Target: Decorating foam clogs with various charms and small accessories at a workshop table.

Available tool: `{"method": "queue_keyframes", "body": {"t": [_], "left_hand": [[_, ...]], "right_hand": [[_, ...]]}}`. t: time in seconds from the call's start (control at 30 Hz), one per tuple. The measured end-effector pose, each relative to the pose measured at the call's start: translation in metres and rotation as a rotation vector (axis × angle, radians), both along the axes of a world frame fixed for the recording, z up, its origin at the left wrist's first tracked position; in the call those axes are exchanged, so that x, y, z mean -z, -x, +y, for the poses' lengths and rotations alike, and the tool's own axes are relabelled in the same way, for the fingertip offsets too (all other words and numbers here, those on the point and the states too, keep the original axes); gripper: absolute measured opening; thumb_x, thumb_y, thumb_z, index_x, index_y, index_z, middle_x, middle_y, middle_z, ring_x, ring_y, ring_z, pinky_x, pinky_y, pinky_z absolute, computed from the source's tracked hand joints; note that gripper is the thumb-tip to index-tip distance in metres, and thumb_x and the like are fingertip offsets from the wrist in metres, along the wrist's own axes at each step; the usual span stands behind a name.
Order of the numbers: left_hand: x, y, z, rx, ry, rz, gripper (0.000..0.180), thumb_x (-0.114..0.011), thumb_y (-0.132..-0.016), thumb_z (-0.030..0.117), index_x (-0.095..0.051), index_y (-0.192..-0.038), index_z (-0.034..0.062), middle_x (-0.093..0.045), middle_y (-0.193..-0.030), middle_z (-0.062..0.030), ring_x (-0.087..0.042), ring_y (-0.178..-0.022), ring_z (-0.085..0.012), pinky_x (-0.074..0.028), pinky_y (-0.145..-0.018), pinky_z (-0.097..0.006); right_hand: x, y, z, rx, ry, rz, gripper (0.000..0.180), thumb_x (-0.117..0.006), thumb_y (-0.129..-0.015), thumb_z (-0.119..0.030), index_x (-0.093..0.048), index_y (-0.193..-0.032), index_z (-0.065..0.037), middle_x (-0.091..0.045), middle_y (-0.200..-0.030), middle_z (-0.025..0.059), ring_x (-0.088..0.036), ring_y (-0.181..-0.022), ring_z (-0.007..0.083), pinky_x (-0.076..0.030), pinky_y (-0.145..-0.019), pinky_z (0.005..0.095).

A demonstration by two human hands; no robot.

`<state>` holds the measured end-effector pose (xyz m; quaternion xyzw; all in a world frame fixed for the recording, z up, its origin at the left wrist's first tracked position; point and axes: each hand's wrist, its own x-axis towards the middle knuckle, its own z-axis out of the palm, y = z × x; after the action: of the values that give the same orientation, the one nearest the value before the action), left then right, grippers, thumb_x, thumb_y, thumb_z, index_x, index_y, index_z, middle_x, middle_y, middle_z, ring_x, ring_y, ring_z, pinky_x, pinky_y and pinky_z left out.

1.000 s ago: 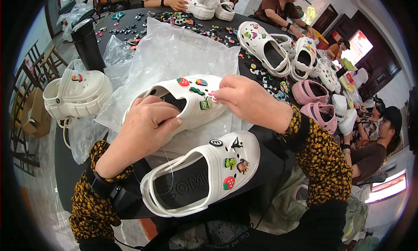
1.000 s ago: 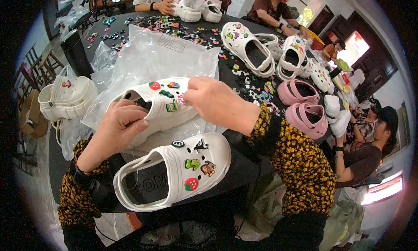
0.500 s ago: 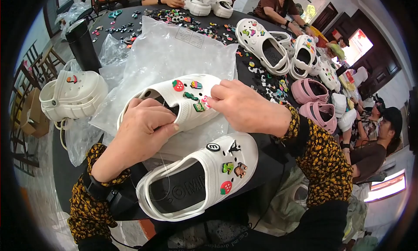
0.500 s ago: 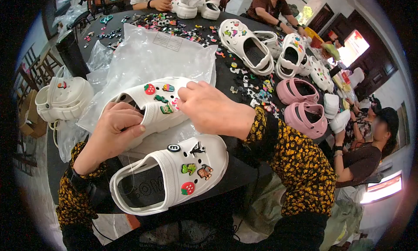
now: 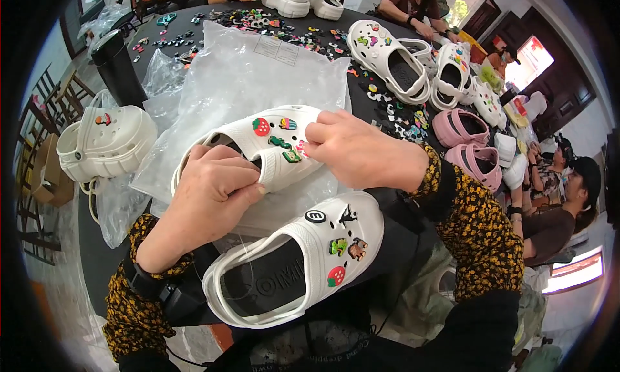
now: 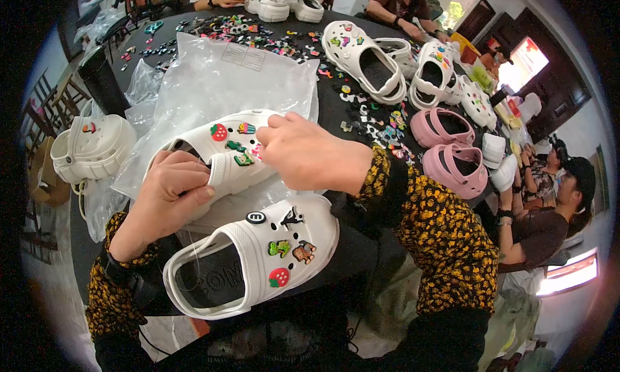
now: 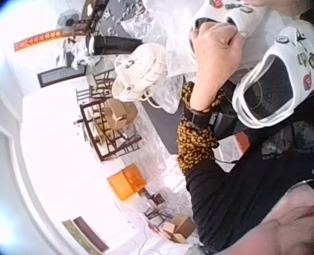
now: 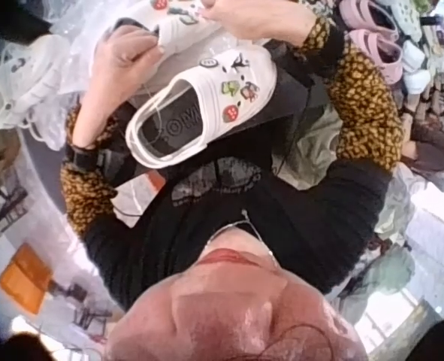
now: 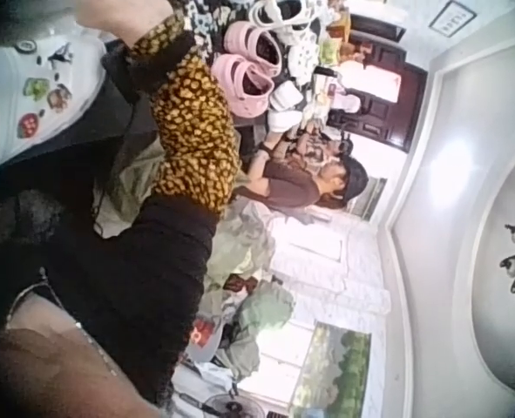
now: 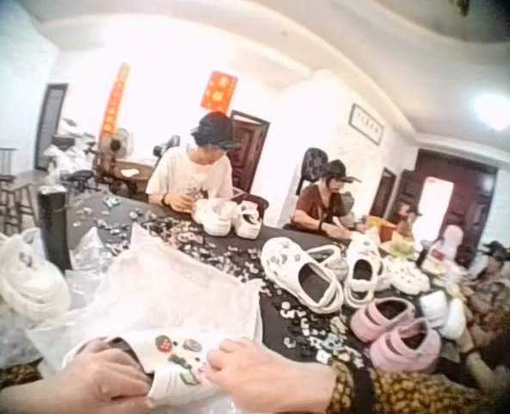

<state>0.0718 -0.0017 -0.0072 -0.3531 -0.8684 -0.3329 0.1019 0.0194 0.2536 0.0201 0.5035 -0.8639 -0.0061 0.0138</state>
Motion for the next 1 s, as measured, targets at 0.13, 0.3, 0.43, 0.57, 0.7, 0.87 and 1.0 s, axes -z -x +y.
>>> {"method": "queue_keyframes", "body": {"t": [0.13,0.3,0.43,0.57,0.7,0.87,1.0], "left_hand": [[0.003,0.000,0.002,-0.010,-0.040,0.051,0.008,-0.069,-0.076,0.013,-0.069,-0.077,0.0041,-0.068,-0.079,-0.0022,-0.060,-0.085,-0.0208,-0.038,-0.082,-0.037],[0.003,0.002,0.000,-0.047,-0.061,-0.003,0.009,-0.068,-0.076,0.014,-0.070,-0.076,0.0045,-0.068,-0.076,-0.0029,-0.060,-0.083,-0.0213,-0.038,-0.083,-0.038],[0.006,0.000,-0.001,-0.046,-0.091,-0.013,0.012,-0.067,-0.079,0.016,-0.070,-0.077,0.0047,-0.067,-0.075,-0.0034,-0.060,-0.083,-0.0221,-0.039,-0.086,-0.038],[-0.002,0.000,-0.004,-0.025,-0.025,-0.079,0.014,-0.069,-0.080,0.014,-0.070,-0.086,0.0007,-0.069,-0.086,-0.0069,-0.061,-0.090,-0.0216,-0.037,-0.092,-0.038],[-0.001,0.001,-0.004,-0.016,-0.023,-0.087,0.015,-0.068,-0.081,0.015,-0.070,-0.086,0.0008,-0.069,-0.087,-0.0069,-0.061,-0.090,-0.0221,-0.037,-0.092,-0.039],[-0.001,0.001,-0.005,-0.015,-0.006,-0.077,0.015,-0.068,-0.081,0.015,-0.069,-0.086,0.0010,-0.069,-0.087,-0.0072,-0.061,-0.090,-0.0229,-0.037,-0.092,-0.039],[0.004,0.003,-0.002,-0.010,-0.044,-0.043,0.013,-0.066,-0.081,0.015,-0.069,-0.082,0.0022,-0.068,-0.081,-0.0057,-0.061,-0.086,-0.0230,-0.038,-0.088,-0.039]], "right_hand": [[-0.003,-0.001,-0.002,0.006,-0.044,0.090,0.027,-0.060,-0.070,0.000,-0.068,-0.096,-0.002,-0.057,-0.090,0.0086,-0.055,-0.089,0.0264,-0.045,-0.081,0.0360],[0.003,0.014,0.005,0.062,0.255,-0.023,0.012,-0.060,-0.077,-0.007,-0.067,-0.083,0.000,-0.062,-0.083,0.0144,-0.059,-0.087,0.0330,-0.046,-0.081,0.0421],[0.000,0.012,0.003,0.096,0.392,-0.060,0.013,-0.060,-0.081,-0.009,-0.065,-0.083,0.003,-0.062,-0.081,0.0183,-0.059,-0.086,0.0358,-0.046,-0.079,0.0433],[-0.002,0.008,0.004,0.144,0.406,-0.038,0.012,-0.061,-0.080,-0.007,-0.064,-0.083,0.003,-0.062,-0.081,0.0192,-0.059,-0.084,0.0370,-0.047,-0.078,0.0436],[-0.005,0.001,0.002,0.164,0.383,-0.005,0.008,-0.061,-0.080,-0.006,-0.061,-0.081,0.003,-0.061,-0.081,0.0197,-0.059,-0.084,0.0378,-0.047,-0.077,0.0442],[-0.001,0.003,0.006,0.132,0.369,0.081,0.007,-0.062,-0.081,-0.004,-0.059,-0.085,0.002,-0.058,-0.080,0.0165,-0.056,-0.080,0.0354,-0.046,-0.073,0.0410],[-0.001,0.001,0.009,0.126,0.367,0.065,0.008,-0.063,-0.080,-0.005,-0.060,-0.083,0.001,-0.059,-0.080,0.0158,-0.057,-0.081,0.0347,-0.046,-0.074,0.0413]]}}
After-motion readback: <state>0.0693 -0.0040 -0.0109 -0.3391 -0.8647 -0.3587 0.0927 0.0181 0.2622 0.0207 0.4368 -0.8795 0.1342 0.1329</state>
